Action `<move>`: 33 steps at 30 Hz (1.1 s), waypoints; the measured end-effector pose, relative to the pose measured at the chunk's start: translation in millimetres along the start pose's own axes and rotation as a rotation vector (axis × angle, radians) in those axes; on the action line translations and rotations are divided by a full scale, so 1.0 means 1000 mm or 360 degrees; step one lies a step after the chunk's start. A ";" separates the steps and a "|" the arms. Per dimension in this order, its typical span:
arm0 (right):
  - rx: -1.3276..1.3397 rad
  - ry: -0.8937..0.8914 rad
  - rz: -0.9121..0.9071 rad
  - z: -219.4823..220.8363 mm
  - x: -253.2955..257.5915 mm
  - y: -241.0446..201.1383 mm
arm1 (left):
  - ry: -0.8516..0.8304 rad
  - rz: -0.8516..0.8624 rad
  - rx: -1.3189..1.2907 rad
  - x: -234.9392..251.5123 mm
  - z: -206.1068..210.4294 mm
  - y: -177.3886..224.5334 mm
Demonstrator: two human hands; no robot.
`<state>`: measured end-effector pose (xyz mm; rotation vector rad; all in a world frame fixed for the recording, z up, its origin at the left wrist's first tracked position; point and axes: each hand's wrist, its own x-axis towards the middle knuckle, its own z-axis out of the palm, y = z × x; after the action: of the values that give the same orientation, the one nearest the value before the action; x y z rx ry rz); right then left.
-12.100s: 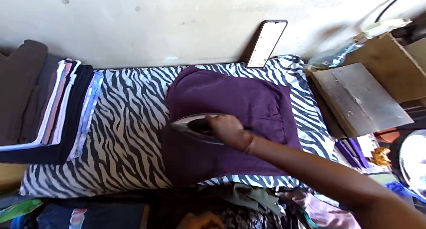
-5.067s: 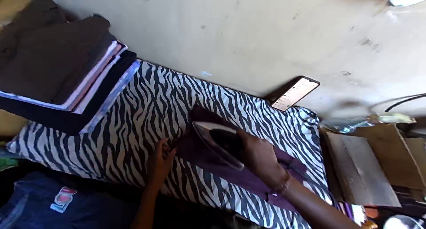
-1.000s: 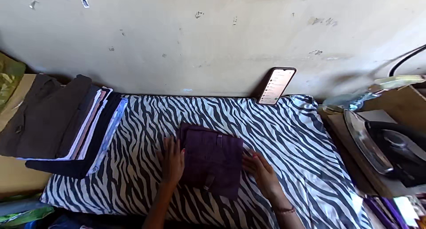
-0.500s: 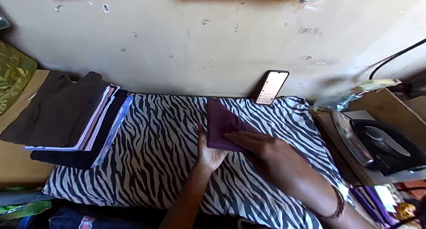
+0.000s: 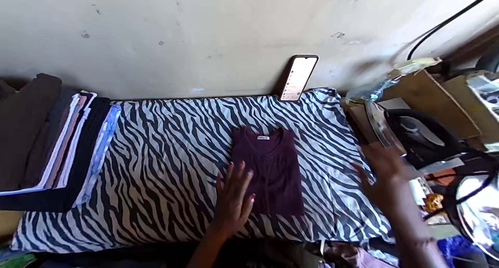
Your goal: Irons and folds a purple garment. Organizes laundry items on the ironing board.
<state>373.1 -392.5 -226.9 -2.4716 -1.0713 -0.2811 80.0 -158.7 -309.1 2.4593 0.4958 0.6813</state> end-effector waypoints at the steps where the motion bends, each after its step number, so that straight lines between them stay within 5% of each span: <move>1: -0.0172 0.0134 0.0111 -0.008 0.024 0.040 | -0.0125 0.0077 0.0190 -0.006 0.015 -0.005; 5: -0.0502 -0.0006 0.0749 -0.034 0.080 0.113 | -0.0280 0.0100 0.0213 -0.020 0.027 -0.019; 11: -0.0213 -0.0512 0.0766 -0.060 0.130 0.131 | 0.0040 0.0025 0.0097 0.000 0.002 -0.031; 13: 0.0031 -0.0517 0.0855 -0.057 0.122 0.098 | -0.0006 0.0210 0.0282 0.025 0.012 -0.029; 16: 0.0023 -0.0462 0.0885 -0.054 0.071 -0.014 | -0.0302 0.0387 0.0389 0.046 0.038 -0.028; 21: -0.0052 -0.0778 0.0978 -0.004 -0.035 -0.162 | -0.0136 0.0248 0.0146 0.060 0.024 -0.029; 27: -0.0092 -0.0968 0.1176 0.037 -0.006 -0.203 | -0.0121 -0.0397 -0.0438 0.103 0.002 -0.060; 33: -0.0160 -0.0960 0.1263 0.038 -0.030 -0.214 | -0.0264 -0.0708 -0.0728 0.154 -0.005 -0.079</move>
<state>196.0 -264.3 -205.4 -2.9094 -0.1712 0.6967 185.6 -22.1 -295.0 1.8700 0.7032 0.3523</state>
